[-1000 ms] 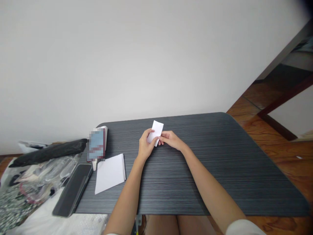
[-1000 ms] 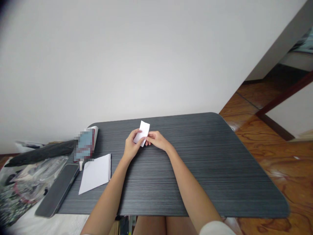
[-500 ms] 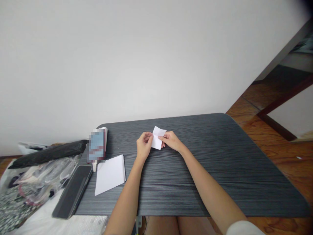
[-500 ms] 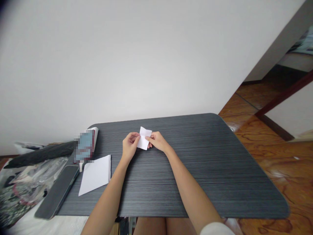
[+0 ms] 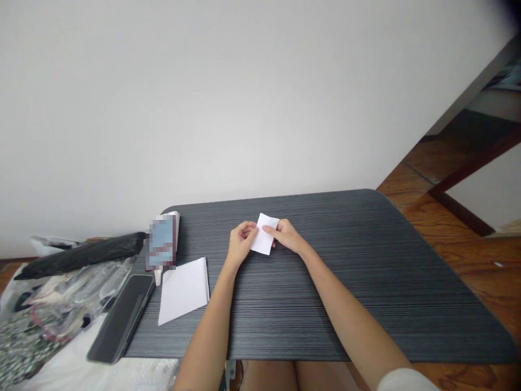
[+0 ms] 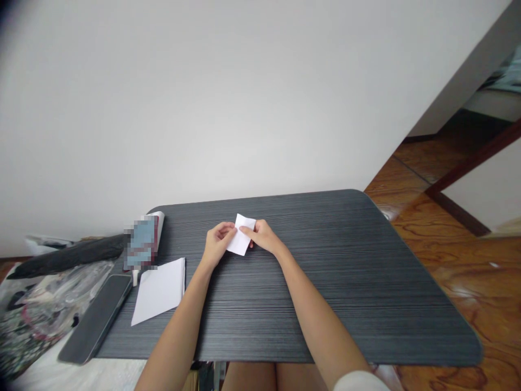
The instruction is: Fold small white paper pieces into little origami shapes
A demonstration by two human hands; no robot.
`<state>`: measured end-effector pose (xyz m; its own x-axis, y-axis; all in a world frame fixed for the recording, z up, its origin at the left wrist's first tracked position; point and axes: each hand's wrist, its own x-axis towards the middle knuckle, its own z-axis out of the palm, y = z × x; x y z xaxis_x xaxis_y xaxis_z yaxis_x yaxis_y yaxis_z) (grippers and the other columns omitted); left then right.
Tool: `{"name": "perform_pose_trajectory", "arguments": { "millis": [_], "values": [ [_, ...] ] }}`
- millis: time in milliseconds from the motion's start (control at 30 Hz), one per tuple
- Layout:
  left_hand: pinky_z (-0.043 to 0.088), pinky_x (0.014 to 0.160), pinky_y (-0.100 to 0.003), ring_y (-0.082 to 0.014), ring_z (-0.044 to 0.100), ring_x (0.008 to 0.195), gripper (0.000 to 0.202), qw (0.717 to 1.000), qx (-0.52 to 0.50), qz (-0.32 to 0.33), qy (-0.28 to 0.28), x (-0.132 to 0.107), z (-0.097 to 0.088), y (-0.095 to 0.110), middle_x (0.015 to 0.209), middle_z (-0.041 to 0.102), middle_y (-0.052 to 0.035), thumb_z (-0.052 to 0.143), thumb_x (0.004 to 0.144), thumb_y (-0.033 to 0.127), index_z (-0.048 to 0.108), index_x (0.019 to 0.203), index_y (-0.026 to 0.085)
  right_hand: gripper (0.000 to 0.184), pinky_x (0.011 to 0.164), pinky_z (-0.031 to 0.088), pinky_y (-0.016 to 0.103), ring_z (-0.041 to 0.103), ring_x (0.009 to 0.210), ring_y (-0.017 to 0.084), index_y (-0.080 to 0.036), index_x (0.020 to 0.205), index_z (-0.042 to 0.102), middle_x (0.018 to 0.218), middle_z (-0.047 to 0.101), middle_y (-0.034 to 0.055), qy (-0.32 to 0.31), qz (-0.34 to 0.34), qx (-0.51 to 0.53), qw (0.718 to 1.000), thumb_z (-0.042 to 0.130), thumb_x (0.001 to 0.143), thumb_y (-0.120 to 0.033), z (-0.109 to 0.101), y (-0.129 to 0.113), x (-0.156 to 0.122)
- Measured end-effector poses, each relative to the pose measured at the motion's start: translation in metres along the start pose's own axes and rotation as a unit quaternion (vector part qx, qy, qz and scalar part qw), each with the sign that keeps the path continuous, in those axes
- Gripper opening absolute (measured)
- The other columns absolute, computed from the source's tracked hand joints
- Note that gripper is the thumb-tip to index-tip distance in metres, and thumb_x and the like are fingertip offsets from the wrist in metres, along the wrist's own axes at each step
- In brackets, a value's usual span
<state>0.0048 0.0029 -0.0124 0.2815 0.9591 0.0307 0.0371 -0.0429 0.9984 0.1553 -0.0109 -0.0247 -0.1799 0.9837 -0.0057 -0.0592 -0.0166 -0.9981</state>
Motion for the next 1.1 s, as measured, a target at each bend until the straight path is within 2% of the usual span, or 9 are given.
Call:
{"name": "perform_pose_trajectory", "arguments": {
  "millis": [100,167,367,500,567,700,867,1100],
  "values": [
    [0.038,0.047,-0.018,-0.0090,0.052,0.051,0.024,1.000,0.003,-0.007,-0.024,0.000,-0.001,0.000,0.061,0.058,-0.0003,0.063,0.065,0.031,0.057,0.079,0.012,0.032,0.038,0.039,0.021,0.049,0.041,0.009,-0.011,0.059,0.056,0.050,0.057,0.0012,0.045,-0.002,-0.024,0.999,0.059,0.069,-0.041,-0.002,-0.001,-0.001],
    [0.038,0.046,-0.018,-0.0088,0.052,0.051,0.024,0.999,0.004,-0.014,-0.031,0.001,-0.004,-0.001,0.060,0.057,-0.0002,0.063,0.065,0.031,0.057,0.079,0.012,0.031,0.038,0.039,0.022,0.049,0.041,0.010,-0.011,0.060,0.057,0.050,0.057,0.0008,0.047,-0.008,-0.025,0.999,0.060,0.068,-0.040,-0.003,0.000,-0.001],
    [0.037,0.046,-0.018,-0.0084,0.052,0.051,0.025,0.998,-0.001,-0.034,-0.061,0.001,-0.012,-0.002,0.061,0.057,0.0000,0.064,0.065,0.031,0.058,0.081,0.013,0.027,0.037,0.040,0.021,0.049,0.040,0.009,-0.010,0.076,0.062,0.055,0.059,0.0005,0.020,-0.030,0.001,0.999,0.061,0.068,-0.036,-0.004,0.002,-0.001],
    [0.035,0.044,-0.018,-0.0082,0.051,0.049,0.026,0.998,-0.021,-0.046,-0.044,0.001,-0.013,-0.002,0.060,0.058,0.0001,0.066,0.062,0.032,0.058,0.079,0.013,0.036,0.038,0.043,0.022,0.051,0.040,0.009,-0.010,0.095,0.063,0.058,0.063,0.0016,-0.014,-0.020,0.036,0.999,0.062,0.068,-0.033,-0.005,-0.002,-0.001],
    [0.034,0.043,-0.018,-0.0078,0.050,0.046,0.026,0.997,-0.038,-0.055,-0.036,0.001,-0.012,-0.001,0.058,0.058,0.0007,0.066,0.062,0.032,0.059,0.078,0.013,0.037,0.039,0.044,0.022,0.055,0.042,0.011,-0.009,0.098,0.063,0.057,0.064,0.0024,-0.042,-0.016,0.050,0.998,0.061,0.069,-0.032,-0.006,-0.002,-0.002],
    [0.033,0.044,-0.018,-0.0072,0.049,0.044,0.023,0.995,-0.069,-0.067,-0.035,0.001,-0.012,-0.001,0.056,0.059,0.0011,0.067,0.061,0.030,0.060,0.075,0.013,0.031,0.041,0.046,0.022,0.058,0.044,0.012,-0.010,0.093,0.066,0.055,0.064,0.0028,-0.075,-0.012,0.074,0.994,0.061,0.068,-0.027,-0.008,-0.002,-0.002],
    [0.033,0.044,-0.018,-0.0072,0.048,0.044,0.021,0.989,-0.099,-0.098,-0.046,0.001,-0.012,0.001,0.053,0.058,0.0006,0.068,0.058,0.027,0.061,0.072,0.012,0.020,0.039,0.046,0.021,0.060,0.043,0.013,-0.011,0.083,0.066,0.057,0.065,0.0028,-0.068,-0.017,0.090,0.993,0.059,0.067,-0.022,-0.008,-0.003,-0.003],
    [0.034,0.045,-0.018,-0.0074,0.049,0.045,0.024,0.982,-0.136,-0.127,-0.037,0.000,-0.007,0.005,0.055,0.059,-0.0003,0.071,0.055,0.030,0.061,0.068,0.012,0.011,0.035,0.042,0.018,0.058,0.040,0.013,-0.011,0.073,0.061,0.047,0.060,0.0008,-0.079,-0.019,0.107,0.991,0.054,0.067,-0.017,-0.008,-0.004,-0.004]
  ]
}}
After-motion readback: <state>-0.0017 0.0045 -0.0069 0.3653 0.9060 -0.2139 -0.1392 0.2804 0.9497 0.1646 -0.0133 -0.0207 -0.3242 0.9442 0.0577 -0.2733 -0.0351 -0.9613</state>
